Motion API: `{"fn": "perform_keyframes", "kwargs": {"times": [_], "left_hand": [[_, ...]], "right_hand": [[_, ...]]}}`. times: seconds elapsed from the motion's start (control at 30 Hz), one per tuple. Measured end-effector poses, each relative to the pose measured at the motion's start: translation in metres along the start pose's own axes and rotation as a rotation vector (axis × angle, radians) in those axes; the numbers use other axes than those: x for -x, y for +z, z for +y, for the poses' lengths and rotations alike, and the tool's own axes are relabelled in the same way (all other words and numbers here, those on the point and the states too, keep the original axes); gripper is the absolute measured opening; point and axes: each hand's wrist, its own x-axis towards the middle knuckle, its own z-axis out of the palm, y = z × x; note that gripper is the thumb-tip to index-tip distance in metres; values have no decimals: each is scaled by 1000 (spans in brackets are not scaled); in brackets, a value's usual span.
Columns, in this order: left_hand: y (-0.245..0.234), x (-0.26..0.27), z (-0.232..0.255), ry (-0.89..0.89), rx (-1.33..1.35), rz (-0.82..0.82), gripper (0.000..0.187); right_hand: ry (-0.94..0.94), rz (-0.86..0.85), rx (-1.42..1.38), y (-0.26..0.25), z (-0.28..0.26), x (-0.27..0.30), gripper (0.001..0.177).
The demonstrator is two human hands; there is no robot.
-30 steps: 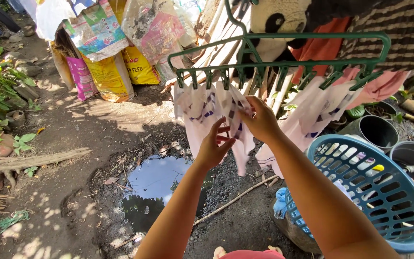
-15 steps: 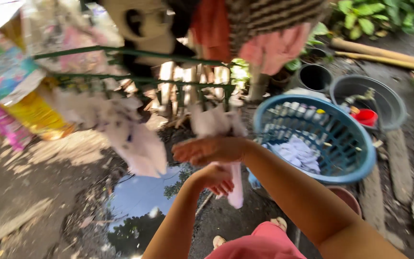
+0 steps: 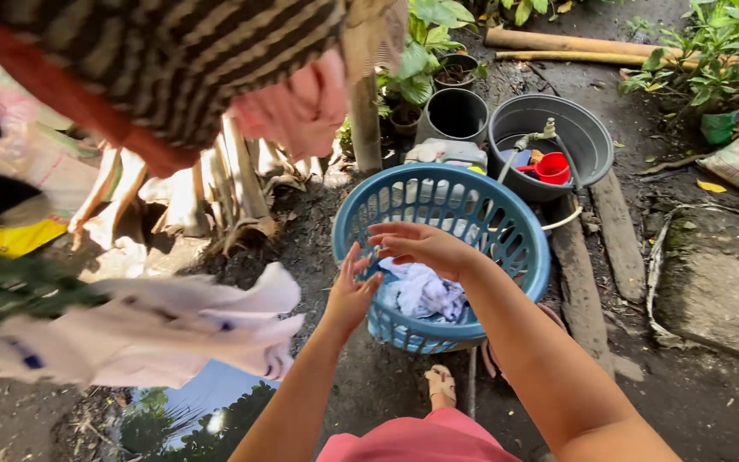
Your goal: Hang wet socks on a multi-clip laundry hanger.
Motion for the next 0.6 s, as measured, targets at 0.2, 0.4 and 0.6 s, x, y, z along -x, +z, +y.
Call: {"fn": "perform_keyframes", "kwargs": {"times": [0.2, 0.4, 0.6], "left_hand": [[63, -83, 3, -23, -209, 85, 85], [98, -144, -43, -116, -344, 94, 89], [107, -169, -70, -236, -427, 154, 88]], "right_hand": [[170, 325, 36, -120, 45, 5, 49], [328, 426, 63, -190, 131, -16, 44], [429, 407, 158, -199, 209, -66, 36]]}}
